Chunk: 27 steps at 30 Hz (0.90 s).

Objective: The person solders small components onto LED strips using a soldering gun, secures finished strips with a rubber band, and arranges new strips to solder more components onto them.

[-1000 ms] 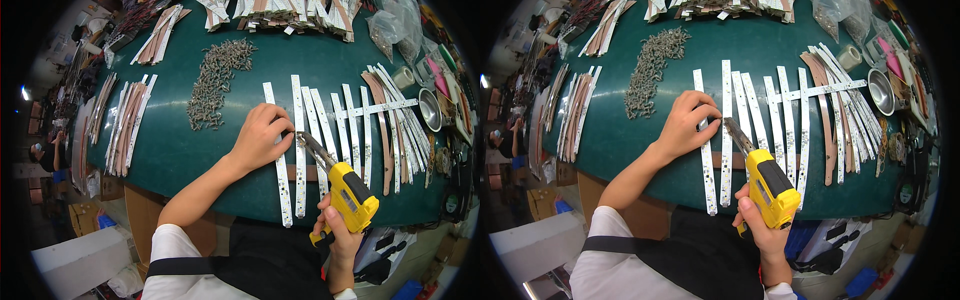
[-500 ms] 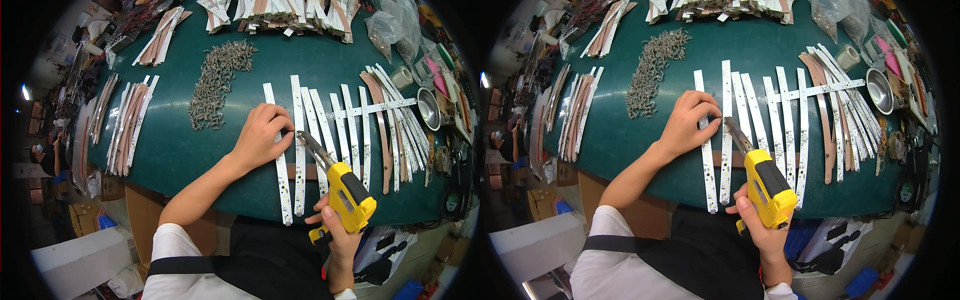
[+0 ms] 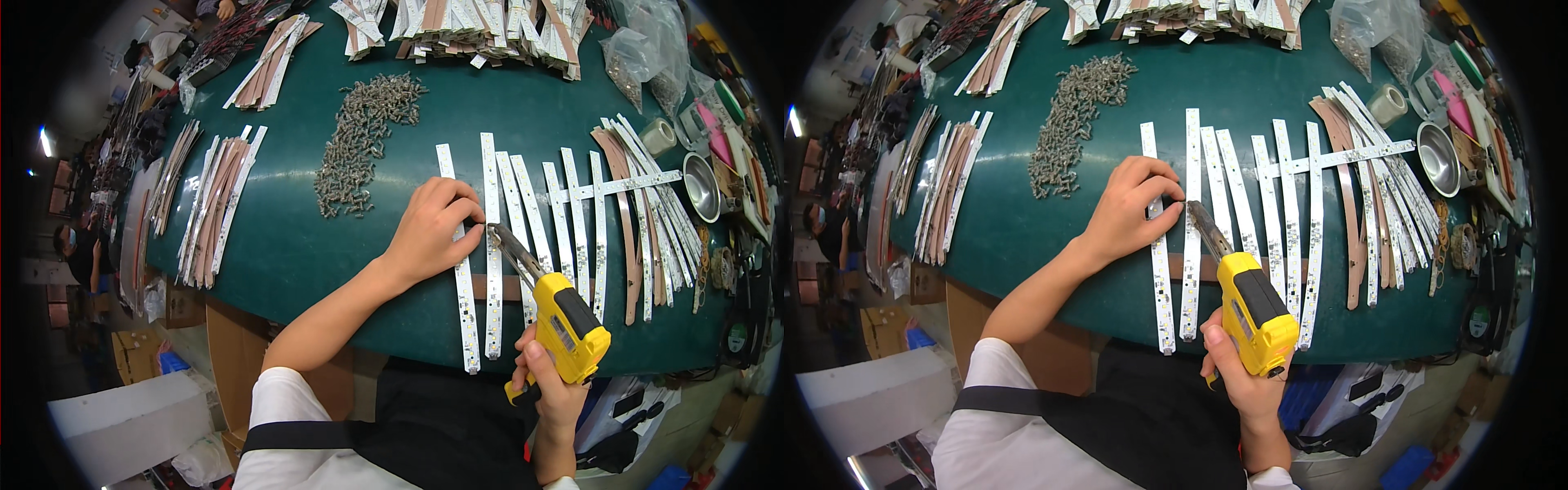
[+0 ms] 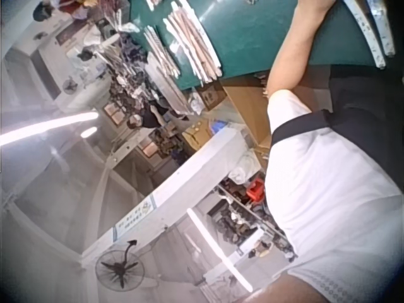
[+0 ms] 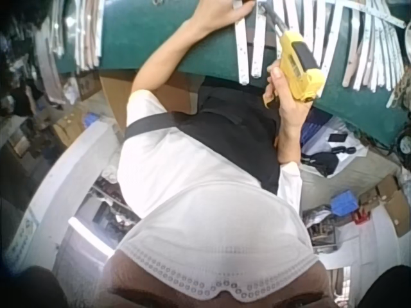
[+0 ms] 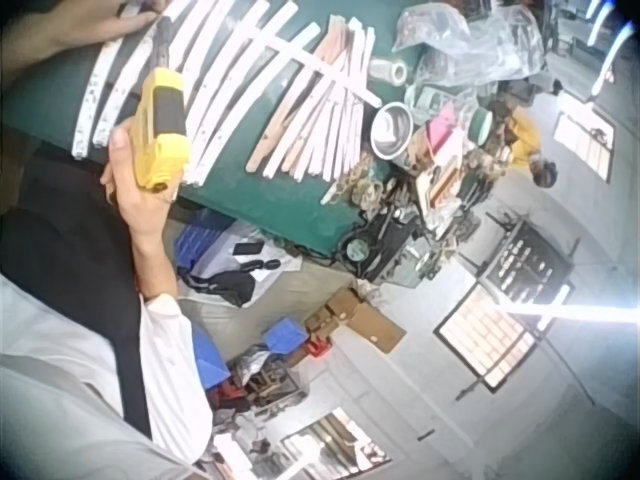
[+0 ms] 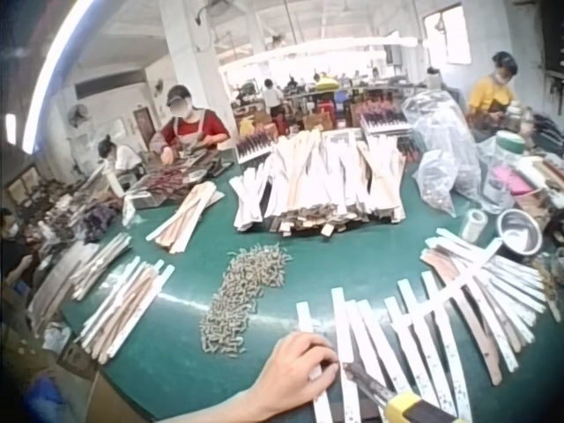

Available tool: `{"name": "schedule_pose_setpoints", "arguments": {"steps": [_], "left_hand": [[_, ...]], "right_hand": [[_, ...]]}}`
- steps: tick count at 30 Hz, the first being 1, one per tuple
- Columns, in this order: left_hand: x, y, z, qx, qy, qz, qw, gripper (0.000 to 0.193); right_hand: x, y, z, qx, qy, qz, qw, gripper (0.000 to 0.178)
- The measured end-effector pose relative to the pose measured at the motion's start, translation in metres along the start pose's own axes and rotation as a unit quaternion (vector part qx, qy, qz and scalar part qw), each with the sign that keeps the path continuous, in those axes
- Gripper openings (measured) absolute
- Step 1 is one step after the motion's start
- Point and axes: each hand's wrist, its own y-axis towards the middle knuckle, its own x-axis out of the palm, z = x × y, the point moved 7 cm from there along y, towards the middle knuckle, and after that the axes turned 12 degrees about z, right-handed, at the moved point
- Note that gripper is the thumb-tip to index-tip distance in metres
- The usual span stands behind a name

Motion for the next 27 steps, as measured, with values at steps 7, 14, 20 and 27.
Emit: {"name": "schedule_pose_setpoints", "arguments": {"steps": [7,14,20,27], "left_hand": [[0.0009,0.001,0.0006,0.0,0.005,-0.006,1.0,0.011],[0.0013,-0.0002,0.0005,0.005,0.002,0.0,1.0,0.011],[0.0002,-0.0006,0.0003,0.0,-0.003,-0.003,1.0,0.012],[0.0014,0.0004,0.0005,-0.001,-0.002,-0.009,1.0,0.012]], "right_hand": [[-0.0027,-0.0005,0.0027,0.013,0.004,-0.015,1.0,0.04],[-0.0035,-0.0058,-0.0042,-0.026,0.053,0.025,0.998,0.04],[-0.0027,-0.0033,-0.0019,-0.011,0.04,0.018,0.999,0.037],[0.0004,-0.0014,0.0008,-0.01,0.044,0.003,0.999,0.039]]}}
